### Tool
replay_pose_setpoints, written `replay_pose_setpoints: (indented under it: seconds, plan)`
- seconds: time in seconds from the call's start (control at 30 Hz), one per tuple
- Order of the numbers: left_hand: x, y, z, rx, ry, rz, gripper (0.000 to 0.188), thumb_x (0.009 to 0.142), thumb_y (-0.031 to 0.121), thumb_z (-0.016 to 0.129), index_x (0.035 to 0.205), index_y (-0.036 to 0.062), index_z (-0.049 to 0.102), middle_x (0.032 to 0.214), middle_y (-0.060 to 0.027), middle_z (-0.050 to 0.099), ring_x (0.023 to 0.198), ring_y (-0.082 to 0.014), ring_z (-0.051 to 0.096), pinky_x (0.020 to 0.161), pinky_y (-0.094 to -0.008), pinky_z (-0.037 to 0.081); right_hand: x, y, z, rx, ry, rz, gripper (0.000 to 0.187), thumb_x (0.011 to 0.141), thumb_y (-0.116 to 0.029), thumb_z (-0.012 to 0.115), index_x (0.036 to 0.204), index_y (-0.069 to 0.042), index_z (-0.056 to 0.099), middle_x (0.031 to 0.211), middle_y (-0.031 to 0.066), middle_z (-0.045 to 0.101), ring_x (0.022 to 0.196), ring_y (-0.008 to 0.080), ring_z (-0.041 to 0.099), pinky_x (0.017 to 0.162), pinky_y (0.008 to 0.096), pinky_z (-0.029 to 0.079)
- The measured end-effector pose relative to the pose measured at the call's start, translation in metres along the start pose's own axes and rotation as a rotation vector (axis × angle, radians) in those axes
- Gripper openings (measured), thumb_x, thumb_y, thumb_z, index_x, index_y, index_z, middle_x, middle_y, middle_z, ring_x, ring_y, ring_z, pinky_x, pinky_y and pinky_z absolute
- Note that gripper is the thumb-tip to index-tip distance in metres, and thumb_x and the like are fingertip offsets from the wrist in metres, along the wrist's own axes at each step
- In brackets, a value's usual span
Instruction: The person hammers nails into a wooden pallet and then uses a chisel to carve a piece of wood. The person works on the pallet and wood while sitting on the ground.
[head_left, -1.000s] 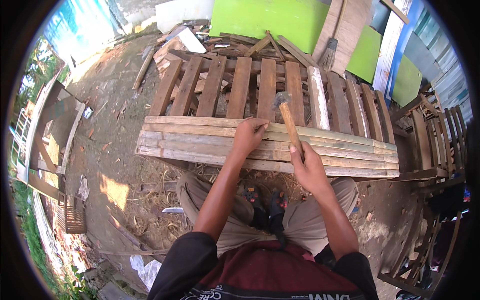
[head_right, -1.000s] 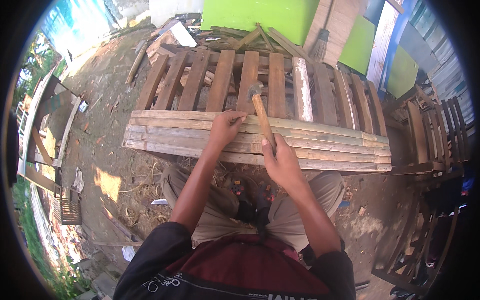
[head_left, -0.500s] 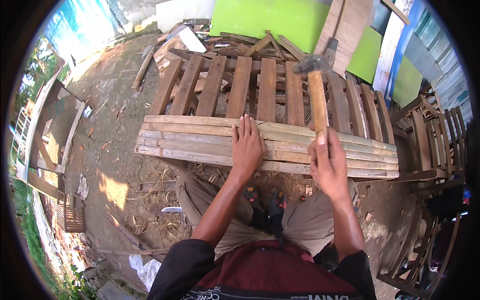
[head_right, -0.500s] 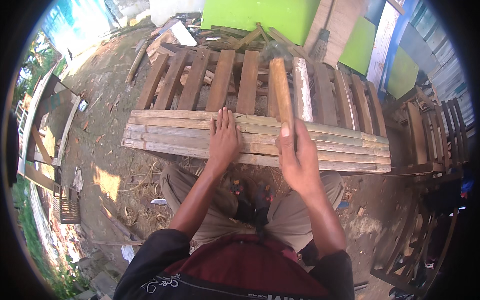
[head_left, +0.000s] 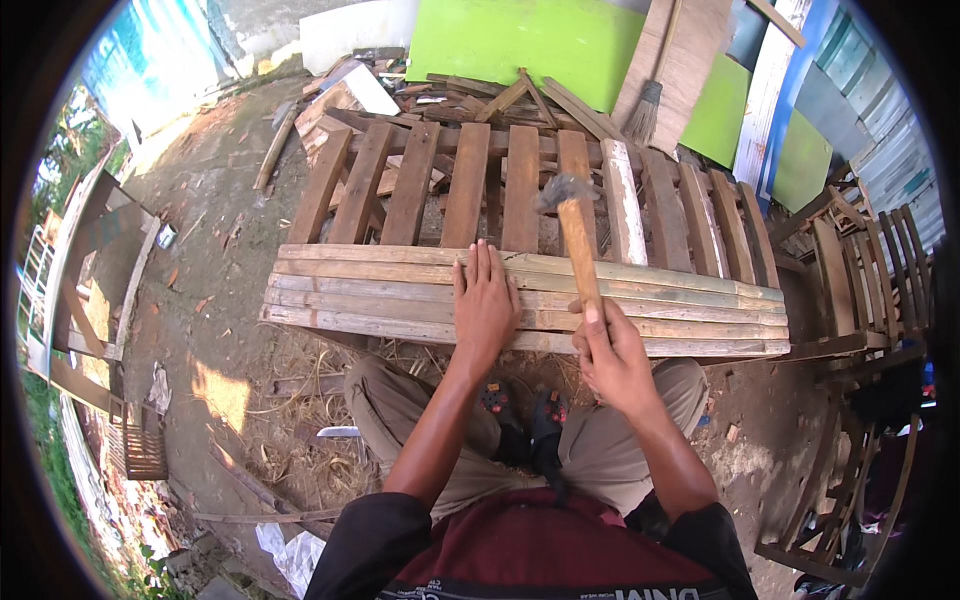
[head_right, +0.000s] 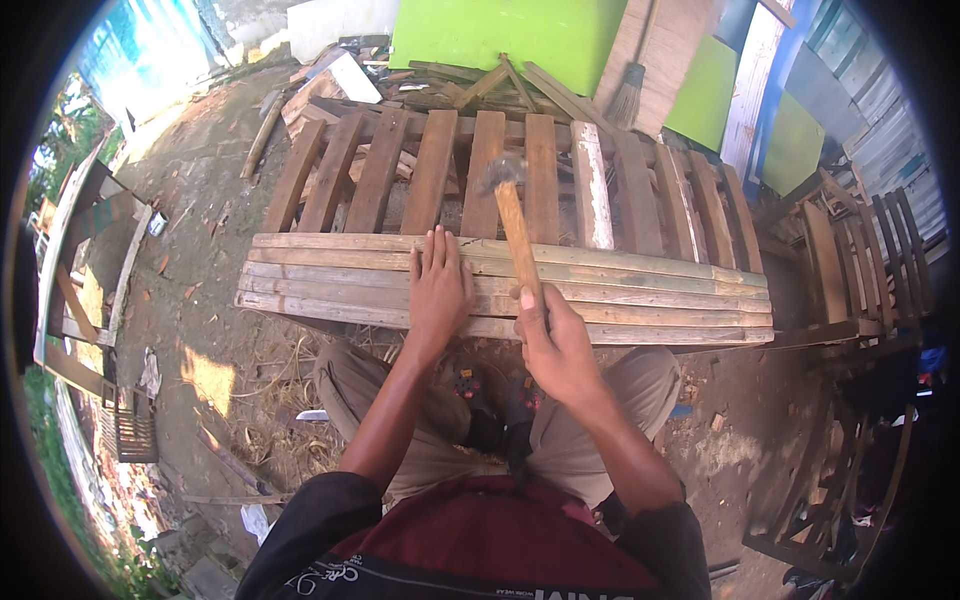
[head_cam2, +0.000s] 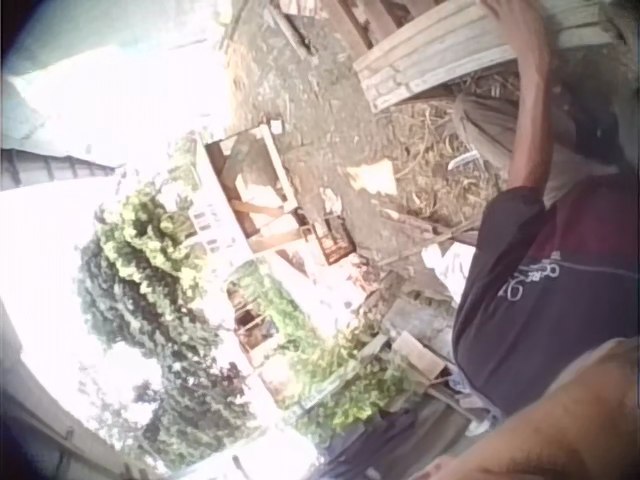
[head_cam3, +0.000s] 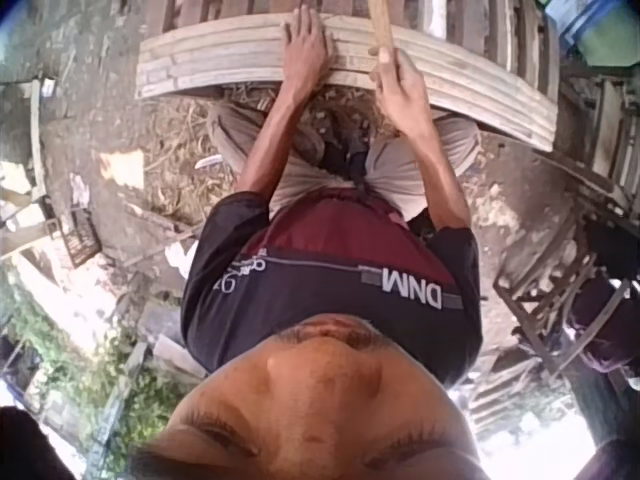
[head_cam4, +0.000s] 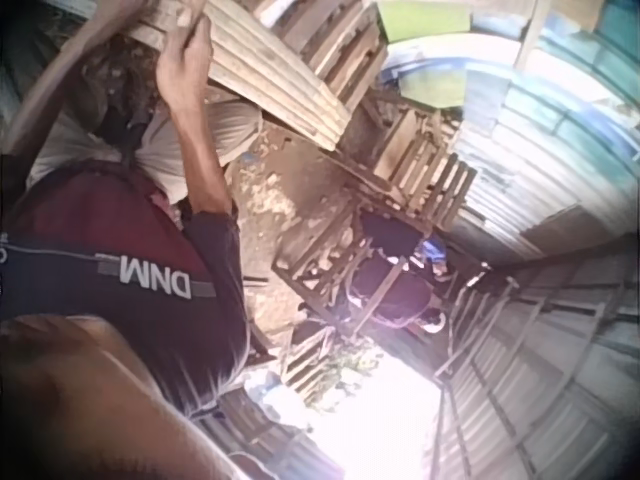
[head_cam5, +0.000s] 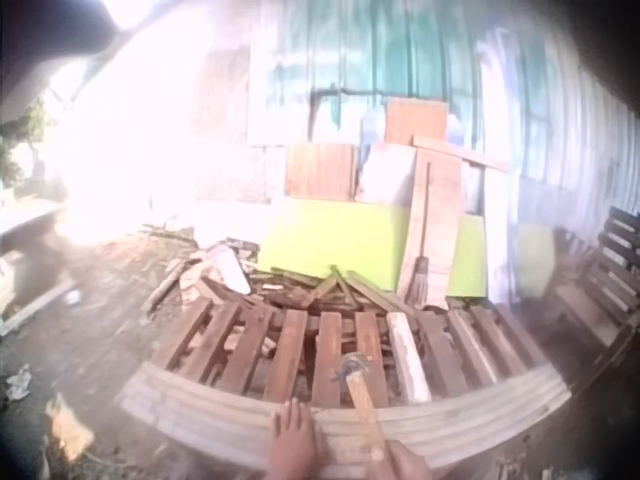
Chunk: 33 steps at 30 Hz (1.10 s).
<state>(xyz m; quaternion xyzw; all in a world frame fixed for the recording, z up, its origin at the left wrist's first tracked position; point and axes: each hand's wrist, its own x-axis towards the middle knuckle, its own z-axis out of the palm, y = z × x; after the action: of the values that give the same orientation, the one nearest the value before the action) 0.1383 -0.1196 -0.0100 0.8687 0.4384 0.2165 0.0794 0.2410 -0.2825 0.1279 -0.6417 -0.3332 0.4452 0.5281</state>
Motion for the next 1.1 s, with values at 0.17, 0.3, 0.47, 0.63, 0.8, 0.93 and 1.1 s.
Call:
replay_pose_setpoints:
  seconds: [0.17, 0.3, 0.47, 0.63, 0.8, 0.93, 1.1]
  plan:
    - [0.0, 0.002, 0.001, 0.014, 0.015, 0.007, 0.057, 0.102, 0.026, 0.046, 0.148, -0.0067, 0.04, 0.158, -0.0221, 0.037, 0.149, -0.0341, 0.031, 0.123, -0.0511, 0.02, -0.005, -0.051, -0.006, 0.058, 0.043, -0.452, 0.043, 0.11, -0.036, 0.039, 0.127, 0.002, 0.048, 0.071, -0.0033, 0.046, 0.057, 0.0027, 0.041, 0.05, 0.0228, 0.036]
    - [0.004, 0.009, 0.004, 0.001, 0.017, 0.03, 0.056, 0.102, 0.026, 0.046, 0.147, -0.0066, 0.041, 0.158, -0.0215, 0.037, 0.149, -0.0336, 0.031, 0.123, -0.0509, 0.022, 0.013, 0.049, -0.004, -0.204, 0.15, -0.455, 0.04, 0.11, -0.038, 0.037, 0.116, -0.001, 0.049, 0.067, -0.0008, 0.045, 0.053, 0.0058, 0.041, 0.05, 0.0246, 0.037]
    - [0.004, 0.005, 0.004, 0.003, 0.01, 0.03, 0.056, 0.103, 0.026, 0.045, 0.147, -0.0067, 0.041, 0.158, -0.0225, 0.037, 0.149, -0.0349, 0.031, 0.123, -0.0519, 0.021, 0.002, 0.082, -0.005, -0.307, 0.156, -0.03, 0.042, 0.11, -0.042, 0.038, 0.106, -0.003, 0.05, 0.067, -0.0024, 0.039, 0.05, 0.0055, 0.037, 0.047, 0.023, 0.036]
    - [0.001, 0.001, -0.001, 0.036, 0.011, 0.036, 0.056, 0.102, 0.025, 0.046, 0.147, -0.0069, 0.041, 0.158, -0.0224, 0.037, 0.149, -0.0347, 0.032, 0.122, -0.0522, 0.022, -0.026, 0.017, 0.001, 0.073, 0.157, -0.372, 0.045, 0.11, -0.045, 0.035, 0.106, -0.001, 0.048, 0.067, -0.0017, 0.04, 0.051, 0.0043, 0.035, 0.045, 0.0231, 0.032]
    - [0.005, 0.008, -0.001, -0.006, -0.005, 0.031, 0.056, 0.102, 0.026, 0.045, 0.148, -0.0063, 0.041, 0.158, -0.0219, 0.037, 0.149, -0.034, 0.032, 0.122, -0.0518, 0.022, -0.006, 0.067, 0.012, -0.088, 0.177, -0.546, 0.043, 0.11, -0.041, 0.034, 0.102, -0.001, 0.047, 0.065, -0.002, 0.04, 0.052, 0.0052, 0.035, 0.047, 0.022, 0.03]
    - [0.004, 0.004, 0.001, 0.012, 0.002, 0.023, 0.057, 0.102, 0.027, 0.044, 0.149, -0.0061, 0.04, 0.158, -0.0215, 0.037, 0.149, -0.0331, 0.031, 0.123, -0.0511, 0.021, 0.005, 0.082, 0.005, -0.531, 0.115, -0.123, 0.038, 0.111, -0.037, 0.036, 0.104, -0.002, 0.049, 0.064, -0.0055, 0.039, 0.052, 0.0052, 0.036, 0.049, 0.0227, 0.033]
    - [0.0, 0.002, 0.002, 0.016, -0.01, 0.004, 0.058, 0.102, 0.027, 0.044, 0.149, -0.006, 0.038, 0.159, -0.0213, 0.036, 0.15, -0.0331, 0.03, 0.123, -0.0506, 0.02, -0.027, -0.011, 0.011, 0.069, 0.11, -0.397, 0.049, 0.108, -0.048, 0.037, 0.101, -0.001, 0.049, 0.066, -0.003, 0.043, 0.054, 0.0041, 0.037, 0.046, 0.0223, 0.03]
